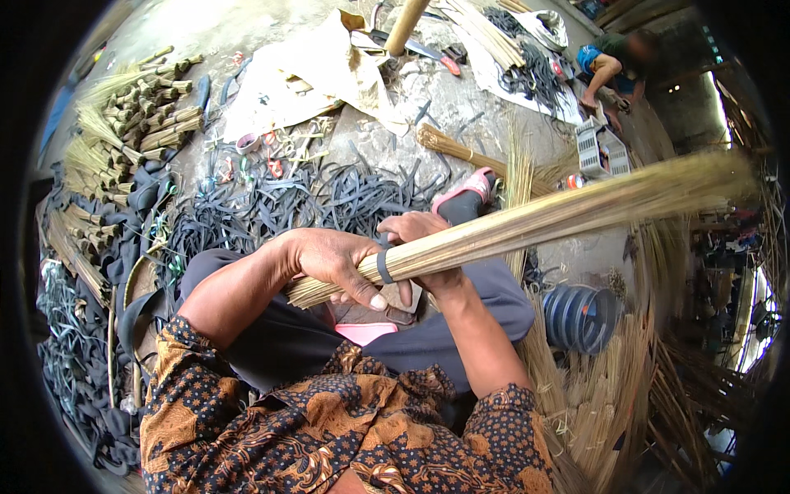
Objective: The person gathers bundles of dried broom stalks, aligns them, and ties them with black strips. The person repeatedly picks up stalks, arranges them, wraps the binding material, and places the finished bundles aside.
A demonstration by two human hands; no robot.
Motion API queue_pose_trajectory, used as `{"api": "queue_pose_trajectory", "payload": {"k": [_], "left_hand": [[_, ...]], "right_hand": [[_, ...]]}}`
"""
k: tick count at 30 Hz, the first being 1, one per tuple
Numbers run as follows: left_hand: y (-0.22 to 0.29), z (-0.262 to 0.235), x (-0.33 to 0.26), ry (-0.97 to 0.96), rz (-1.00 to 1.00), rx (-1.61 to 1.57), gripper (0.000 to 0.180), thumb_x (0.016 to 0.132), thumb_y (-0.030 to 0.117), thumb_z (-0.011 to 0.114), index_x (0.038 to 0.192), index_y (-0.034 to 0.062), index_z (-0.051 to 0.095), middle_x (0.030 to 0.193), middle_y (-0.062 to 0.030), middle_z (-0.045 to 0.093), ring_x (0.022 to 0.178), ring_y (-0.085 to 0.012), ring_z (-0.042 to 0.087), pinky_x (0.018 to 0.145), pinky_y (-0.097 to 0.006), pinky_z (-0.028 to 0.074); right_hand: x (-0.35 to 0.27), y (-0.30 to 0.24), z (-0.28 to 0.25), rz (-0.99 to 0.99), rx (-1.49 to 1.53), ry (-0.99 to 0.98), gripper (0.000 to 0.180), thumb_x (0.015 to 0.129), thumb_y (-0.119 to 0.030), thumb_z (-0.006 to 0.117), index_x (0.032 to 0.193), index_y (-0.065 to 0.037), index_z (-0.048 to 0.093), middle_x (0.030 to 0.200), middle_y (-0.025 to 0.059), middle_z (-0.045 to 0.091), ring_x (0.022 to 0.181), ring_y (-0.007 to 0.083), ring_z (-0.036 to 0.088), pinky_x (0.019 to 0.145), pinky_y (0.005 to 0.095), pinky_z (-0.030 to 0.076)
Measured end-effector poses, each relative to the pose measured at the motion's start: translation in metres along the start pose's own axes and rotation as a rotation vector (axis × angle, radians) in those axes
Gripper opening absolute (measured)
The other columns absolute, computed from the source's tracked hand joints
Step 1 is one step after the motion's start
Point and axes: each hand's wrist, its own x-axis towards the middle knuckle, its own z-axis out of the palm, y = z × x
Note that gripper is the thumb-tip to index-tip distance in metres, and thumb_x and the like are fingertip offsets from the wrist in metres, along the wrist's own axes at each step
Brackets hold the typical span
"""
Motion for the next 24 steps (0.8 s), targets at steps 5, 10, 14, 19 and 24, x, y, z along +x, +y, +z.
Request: {"api": "queue_pose_trajectory", "payload": {"k": [5,10,14,19,24], "left_hand": [[-0.004,-0.012,0.004,0.678,0.029,0.522,0.039,0.088,0.036,0.082,0.098,0.0034,0.065,0.071,-0.0112,0.065,0.067,-0.0275,0.065,0.062,-0.039,0.05],[-0.027,-0.017,0.019,0.974,-0.227,0.839,0.024,0.085,0.022,0.07,0.1,0.0034,0.07,0.095,-0.0233,0.074,0.095,-0.0411,0.073,0.084,-0.052,0.058],[-0.049,-0.017,0.028,1.06,-0.163,0.91,0.019,0.084,0.017,0.068,0.095,0.0033,0.074,0.089,-0.0216,0.076,0.086,-0.0397,0.076,0.075,-0.051,0.061],[-0.065,-0.027,0.029,1.067,-0.124,0.955,0.017,0.089,0.023,0.065,0.097,0.0082,0.067,0.079,-0.0191,0.074,0.075,-0.0385,0.075,0.062,-0.051,0.058],[-0.066,-0.039,0.029,1.278,-0.103,0.953,0.025,0.091,0.026,0.066,0.11,0.0124,0.059,0.078,-0.0166,0.072,0.074,-0.0391,0.073,0.06,-0.053,0.057]], "right_hand": [[0.021,-0.036,-0.021,0.341,-0.433,-0.154,0.026,0.102,-0.022,0.06,0.12,-0.006,0.07,0.111,0.0233,0.072,0.112,0.038,0.07,0.092,0.0467,0.055],[0.041,-0.06,-0.011,0.703,-0.033,0.001,0.028,0.102,-0.019,0.064,0.12,0.002,0.07,0.065,0.0076,0.068,0.047,0.0112,0.06,0.05,0.0296,0.049],[0.063,-0.047,0.012,0.764,0.041,-0.096,0.034,0.1,-0.028,0.066,0.118,0.001,0.07,0.067,0.0117,0.07,0.05,0.0167,0.065,0.055,0.0341,0.051],[0.051,-0.038,0.021,0.807,0.559,-0.011,0.028,0.107,-0.024,0.059,0.101,0.001,0.069,0.073,0.0099,0.07,0.053,0.0132,0.062,0.054,0.0272,0.049],[0.024,-0.055,0.04,0.631,0.669,0.146,0.031,0.11,-0.027,0.055,0.111,0.003,0.062,0.085,0.0083,0.067,0.069,0.0131,0.064,0.064,0.0269,0.053]]}}
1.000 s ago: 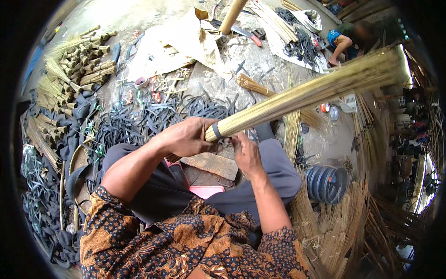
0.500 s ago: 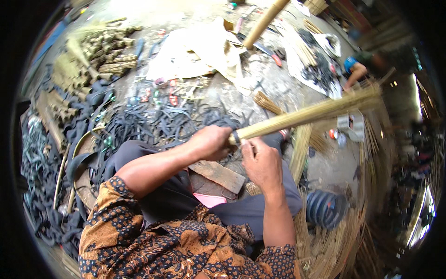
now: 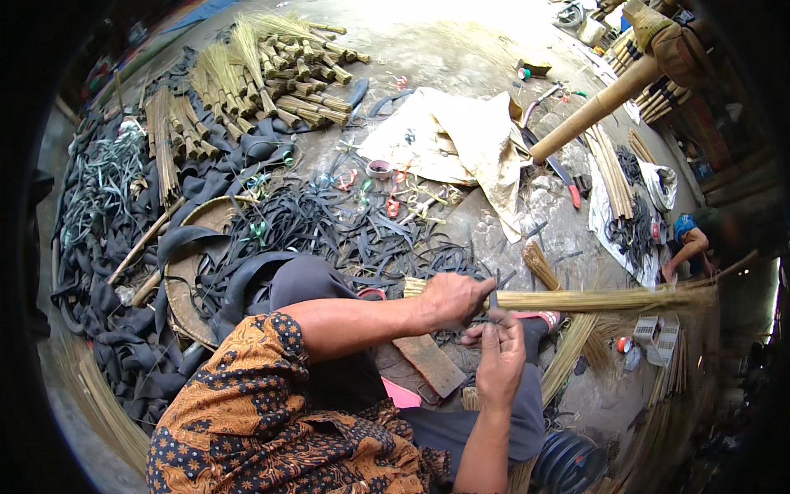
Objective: The person gathers bundles of dried broom stalks, aligns them, and ties them with black strips. The person repeatedly picks up stalks, arranges them, wraps the binding material, and places the finished bundles aside.
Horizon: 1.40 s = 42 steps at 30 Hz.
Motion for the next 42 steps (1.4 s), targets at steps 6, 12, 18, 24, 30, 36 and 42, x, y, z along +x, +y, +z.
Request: {"api": "queue_pose_trajectory", "payload": {"k": [6,12,18,24,30,36,42], "left_hand": [[-0.003,-0.016,0.012,0.023,-0.034,-0.02,0.038,0.085,0.033,0.076,0.116,0.0175,0.063,0.083,-0.0176,0.073,0.079,-0.0409,0.073,0.066,-0.054,0.058],[0.006,-0.059,0.007,-0.203,0.102,-0.263,0.03,0.084,0.027,0.079,0.107,0.0114,0.067,0.087,-0.0158,0.073,0.083,-0.038,0.07,0.075,-0.048,0.053],[0.034,-0.063,-0.015,-0.794,0.34,-0.682,0.036,0.085,0.033,0.085,0.097,0.004,0.068,0.072,-0.003,0.066,0.064,-0.0154,0.059,0.062,-0.034,0.049],[0.031,-0.058,-0.017,-0.98,0.094,-0.782,0.04,0.088,0.044,0.083,0.096,0.0064,0.069,0.068,0.001,0.061,0.059,-0.0123,0.059,0.054,-0.029,0.046],[0.02,-0.034,-0.013,-0.315,0.143,-0.091,0.034,0.089,0.033,0.071,0.104,0.0034,0.065,0.085,-0.0222,0.073,0.083,-0.0434,0.072,0.072,-0.053,0.058],[0.015,-0.017,-0.017,-0.219,0.157,0.047,0.023,0.091,0.027,0.067,0.098,0.0049,0.064,0.08,-0.0197,0.072,0.076,-0.0403,0.073,0.066,-0.051,0.059],[0.004,-0.013,-0.009,-0.028,0.103,0.021,0.024,0.093,0.022,0.065,0.108,0.0058,0.057,0.08,-0.0198,0.071,0.075,-0.0403,0.073,0.063,-0.051,0.057]], "right_hand": [[-0.026,0.004,-0.021,0.164,-0.185,-0.009,0.025,0.11,-0.026,0.054,0.109,-0.004,0.066,0.076,-0.0002,0.055,0.065,0.0107,0.054,0.06,0.0255,0.044],[-0.055,0.018,-0.052,-0.046,-0.654,0.01,0.03,0.111,-0.031,0.052,0.101,-0.005,0.064,0.081,0.0103,0.069,0.074,0.0278,0.071,0.067,0.0387,0.052],[-0.013,0.037,-0.075,-0.59,-0.94,0.061,0.012,0.099,-0.014,0.06,0.098,-0.003,0.063,0.089,0.0149,0.071,0.082,0.0366,0.071,0.07,0.0444,0.054],[0.003,0.008,-0.054,-0.595,-0.762,-0.068,0.023,0.098,-0.013,0.06,0.119,-0.003,0.065,0.113,0.0181,0.069,0.104,0.0358,0.068,0.09,0.0438,0.053],[-0.001,-0.045,-0.034,0.247,-0.694,0.042,0.029,0.099,-0.025,0.064,0.114,-0.001,0.072,0.092,0.0247,0.074,0.095,0.0419,0.073,0.084,0.0475,0.056],[0.036,-0.024,-0.009,0.011,-0.568,0.017,0.033,0.106,-0.029,0.06,0.107,0.002,0.072,0.076,0.0058,0.071,0.053,0.0108,0.061,0.05,0.0259,0.048],[0.006,0.0,-0.002,-0.01,0.128,0.074,0.027,0.108,-0.022,0.058,0.118,0.002,0.061,0.085,0.0073,0.07,0.071,0.0101,0.066,0.058,0.02,0.05]]}}
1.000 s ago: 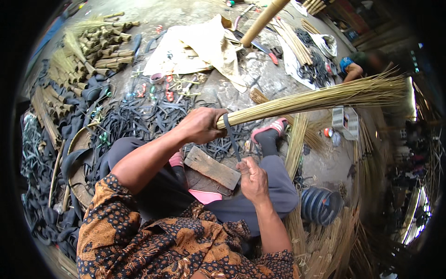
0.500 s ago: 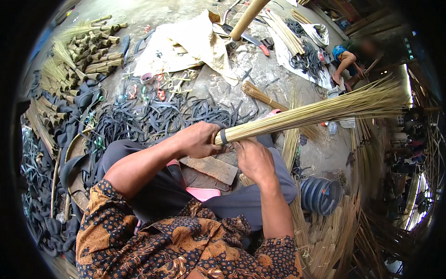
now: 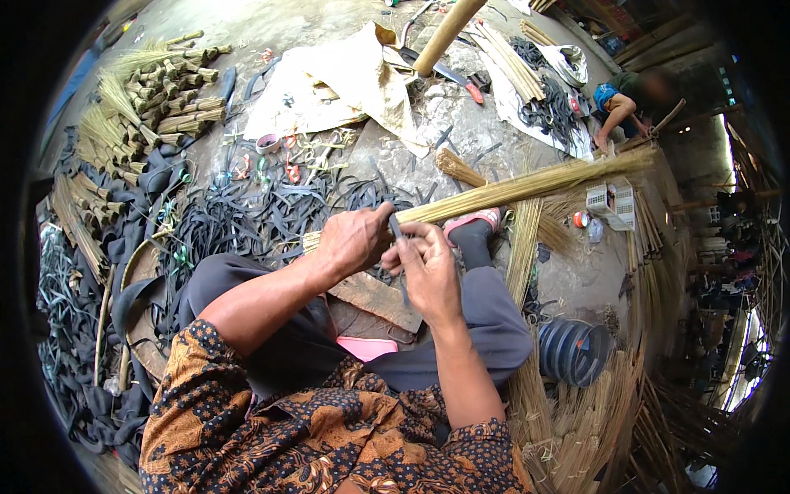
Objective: The person gathers bundles of dried broom stalks, aligns them, and ties them with black strips. The person repeatedly picks up stalks, arranges them, wraps the binding material, and places the finished bundles aside.
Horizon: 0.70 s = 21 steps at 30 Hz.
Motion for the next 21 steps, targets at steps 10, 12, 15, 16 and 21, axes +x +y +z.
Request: {"api": "queue_pose_trajectory", "payload": {"k": [10,12,15,16,21], "left_hand": [[0.008,-0.025,0.016,-0.192,-0.198,-0.308,0.037,0.075,0.017,0.079,0.099,-0.0049,0.062,0.092,-0.0279,0.07,0.085,-0.0391,0.071,0.078,-0.047,0.056],[0.01,-0.035,0.015,-0.291,-0.154,-0.468,0.037,0.071,0.023,0.086,0.093,-0.0032,0.07,0.085,-0.0152,0.073,0.08,-0.0207,0.07,0.073,-0.038,0.054],[0.01,-0.047,0.012,-0.585,-0.026,-0.826,0.04,0.082,0.025,0.086,0.104,-0.0039,0.07,0.086,-0.0103,0.075,0.08,-0.0182,0.071,0.074,-0.035,0.054],[0.011,-0.05,0.011,-0.71,-0.004,-1.017,0.036,0.086,0.025,0.085,0.103,-0.0028,0.07,0.087,-0.0078,0.075,0.078,-0.0151,0.069,0.072,-0.033,0.053],[0.022,-0.04,0.001,-0.507,0.051,-0.441,0.044,0.091,0.02,0.076,0.124,-0.0026,0.058,0.081,-0.0079,0.071,0.075,-0.0256,0.068,0.072,-0.042,0.053]], "right_hand": [[-0.033,0.019,-0.033,0.068,-0.121,-0.005,0.01,0.107,-0.011,0.059,0.109,-0.002,0.061,0.084,-0.0061,0.054,0.072,0.0,0.042,0.062,0.0194,0.035],[-0.033,0.016,-0.041,0.087,-0.09,0.024,0.01,0.107,-0.01,0.058,0.11,-0.002,0.061,0.084,-0.0066,0.054,0.073,0.0,0.042,0.063,0.0194,0.036],[-0.03,0.009,-0.049,0.043,0.076,-0.047,0.02,0.107,-0.01,0.059,0.124,0.001,0.061,0.103,0.0005,0.064,0.089,0.0048,0.055,0.079,0.0234,0.046],[-0.029,0.007,-0.05,0.04,0.165,-0.095,0.024,0.106,-0.01,0.059,0.127,0.002,0.06,0.11,0.0031,0.065,0.096,0.007,0.058,0.085,0.0249,0.047],[-0.021,0.008,-0.04,-0.034,-0.043,-0.049,0.036,0.106,-0.016,0.063,0.134,0.007,0.058,0.125,0.0088,0.066,0.111,0.0122,0.062,0.097,0.0293,0.049]]}}
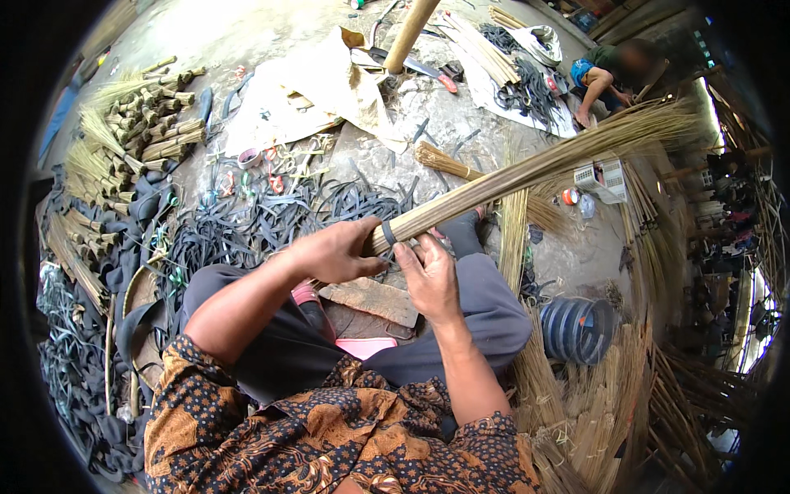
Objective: The person gathers bundles of dried broom stalks, aligns them, and ties them with black strips. The person repeatedly picks up stalks, arranges them, wraps the binding material, and places the finished bundles aside.
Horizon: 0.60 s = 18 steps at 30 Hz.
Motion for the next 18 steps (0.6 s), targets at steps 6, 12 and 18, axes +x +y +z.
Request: {"api": "queue_pose_trajectory", "payload": {"k": [6,12,18], "left_hand": [[-0.002,0.004,0.005,-0.124,-0.052,-0.471,0.028,0.085,0.017,0.077,0.104,-0.0013,0.069,0.075,-0.0043,0.066,0.059,-0.0113,0.06,0.054,-0.029,0.05],[-0.002,0.0,0.001,-0.203,-0.031,-0.515,0.05,0.085,0.022,0.076,0.125,-0.0035,0.06,0.085,-0.0118,0.072,0.08,-0.0252,0.069,0.077,-0.042,0.056],[-0.01,-0.002,0.002,0.265,0.003,0.198,0.042,0.092,0.031,0.072,0.111,-0.0008,0.053,0.091,-0.0259,0.071,0.09,-0.0465,0.07,0.077,-0.055,0.055]], "right_hand": [[0.003,0.004,0.007,0.017,0.171,-0.082,0.037,0.106,-0.021,0.064,0.131,0.005,0.059,0.122,0.007,0.068,0.112,0.0131,0.062,0.1,0.0291,0.047],[0.01,-0.002,0.012,0.007,0.212,-0.117,0.041,0.104,-0.028,0.067,0.128,0.005,0.061,0.108,0.0032,0.069,0.088,0.0069,0.059,0.077,0.0235,0.047],[0.01,-0.005,0.013,0.188,0.05,-0.005,0.033,0.107,-0.029,0.062,0.118,0.002,0.063,0.08,-0.0035,0.058,0.068,0.0034,0.049,0.059,0.0207,0.038]]}}
